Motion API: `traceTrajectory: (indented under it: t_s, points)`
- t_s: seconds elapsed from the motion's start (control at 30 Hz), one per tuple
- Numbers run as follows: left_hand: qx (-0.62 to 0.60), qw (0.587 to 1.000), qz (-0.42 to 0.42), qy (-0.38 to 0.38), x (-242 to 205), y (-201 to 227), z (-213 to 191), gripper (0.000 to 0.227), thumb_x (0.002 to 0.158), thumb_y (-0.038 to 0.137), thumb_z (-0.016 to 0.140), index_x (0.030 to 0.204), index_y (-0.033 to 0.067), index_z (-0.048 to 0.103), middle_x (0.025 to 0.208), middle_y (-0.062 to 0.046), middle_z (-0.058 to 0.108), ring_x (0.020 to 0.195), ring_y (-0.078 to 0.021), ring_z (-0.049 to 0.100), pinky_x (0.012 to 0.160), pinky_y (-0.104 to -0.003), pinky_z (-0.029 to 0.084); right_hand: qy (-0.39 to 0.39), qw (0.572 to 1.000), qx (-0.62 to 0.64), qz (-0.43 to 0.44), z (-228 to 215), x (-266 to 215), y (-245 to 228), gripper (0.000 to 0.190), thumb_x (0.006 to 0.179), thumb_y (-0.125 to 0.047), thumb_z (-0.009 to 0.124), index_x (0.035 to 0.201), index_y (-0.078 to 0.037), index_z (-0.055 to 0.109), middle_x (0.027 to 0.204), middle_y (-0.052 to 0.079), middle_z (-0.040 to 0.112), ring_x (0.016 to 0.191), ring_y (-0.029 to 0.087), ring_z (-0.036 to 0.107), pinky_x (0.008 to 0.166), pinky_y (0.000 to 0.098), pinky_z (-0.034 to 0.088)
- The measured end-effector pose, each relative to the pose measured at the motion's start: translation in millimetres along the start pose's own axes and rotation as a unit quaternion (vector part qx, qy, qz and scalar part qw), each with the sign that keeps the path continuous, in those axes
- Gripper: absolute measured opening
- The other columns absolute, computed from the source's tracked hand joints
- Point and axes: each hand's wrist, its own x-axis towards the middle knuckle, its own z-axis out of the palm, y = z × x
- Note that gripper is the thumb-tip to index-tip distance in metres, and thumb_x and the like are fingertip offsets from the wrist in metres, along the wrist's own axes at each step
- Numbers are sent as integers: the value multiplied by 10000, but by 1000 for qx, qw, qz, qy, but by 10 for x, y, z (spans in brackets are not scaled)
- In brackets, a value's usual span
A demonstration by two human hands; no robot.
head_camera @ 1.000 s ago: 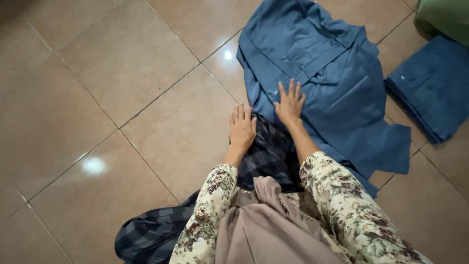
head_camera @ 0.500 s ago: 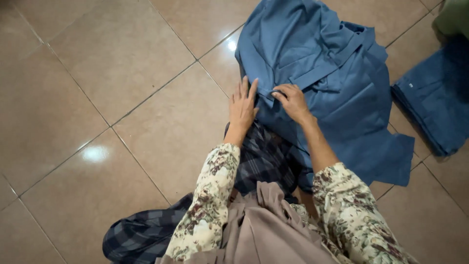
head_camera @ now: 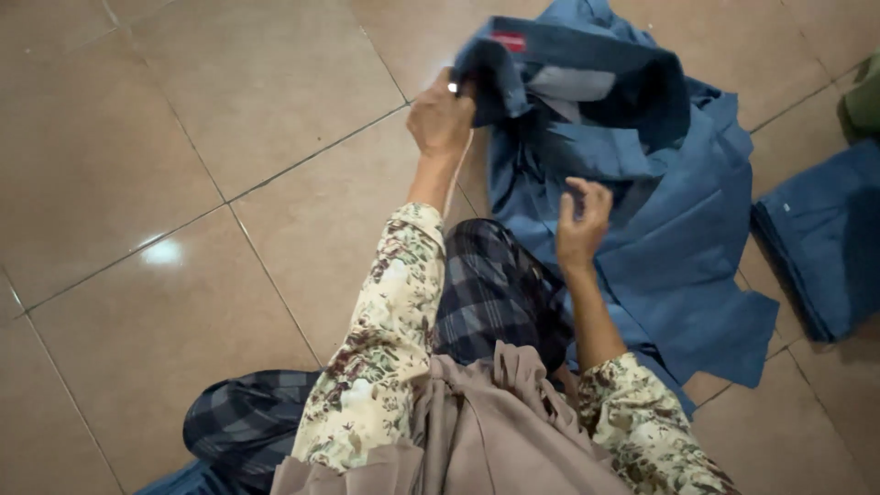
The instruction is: Folding multiple pairs of blue trousers on the floor into a rectangular shape.
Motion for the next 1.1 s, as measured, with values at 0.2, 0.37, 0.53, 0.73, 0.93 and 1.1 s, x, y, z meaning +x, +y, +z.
traceTrajectory:
  t_s: [0.2, 0.37, 0.53, 0.73, 0.93, 1.1]
  points:
    - [-67, 977, -148, 136, 384, -1244, -339, 339, 810, 399, 680, 916, 88, 765, 814, -104, 779, 719, -325, 720, 666, -421, 551, -53, 988, -143, -26, 821, -203, 952, 719, 883, -253, 781, 1499, -44, 477, 1532, 331, 370, 1400, 509, 373, 1162, 533, 320]
    - [-90, 956, -235, 150, 67, -1932, -1068, 418, 858, 440, 672, 988, 52, 759, 900, -189, 769, 879, -413, 709, 808, -498, 539, -88, 995, 57, 7, 1486, 120, 341, 751, 946, -275, 819, 1501, 28, 414, 1493, 371, 333, 1404, 526, 362, 1150, 511, 377]
    - [-101, 933, -290, 185, -373, -2667, -1568, 460, 890, 452, 699, 1075, 34, 753, 996, -228, 763, 1025, -415, 716, 928, -545, 538, -88, 993, 82, 2, 2508, 150, 34, 656, 866, -460, 922, 1265, -19, 647, 1296, 329, 495, 1302, 511, 477, 1111, 529, 423]
    - [-108, 887, -401, 200, -1040, -3369, -2021, 489, 817, 486, 777, 1061, 61, 765, 1016, -188, 764, 1062, -363, 707, 929, -487, 541, -310, 935, -115, 127, 3317, -297, -341, 502, 777, -458, 875, 1208, -313, 663, 1334, 22, 488, 1212, 359, 613, 993, 586, 448]
    - [-106, 873, -422, 222, -1849, -3948, -2142, 450, 810, 416, 816, 1049, 42, 745, 1020, -219, 740, 1049, -386, 701, 901, -506, 551, -335, 912, -229, -58, 3342, -722, -1088, 326, 838, -510, 776, 1076, -292, 734, 1224, 40, 545, 1215, 357, 548, 969, 673, 416]
    - [-122, 823, -516, 205, -2528, -4243, -1868, 582, 807, 498, 810, 1128, 19, 731, 1082, -238, 739, 1095, -388, 696, 968, -496, 542, -376, 848, -316, -200, 2937, -1158, -2025, 479, 888, -550, 720, 1079, -115, 776, 1532, 193, 461, 1476, 436, 307, 1060, 760, 240]
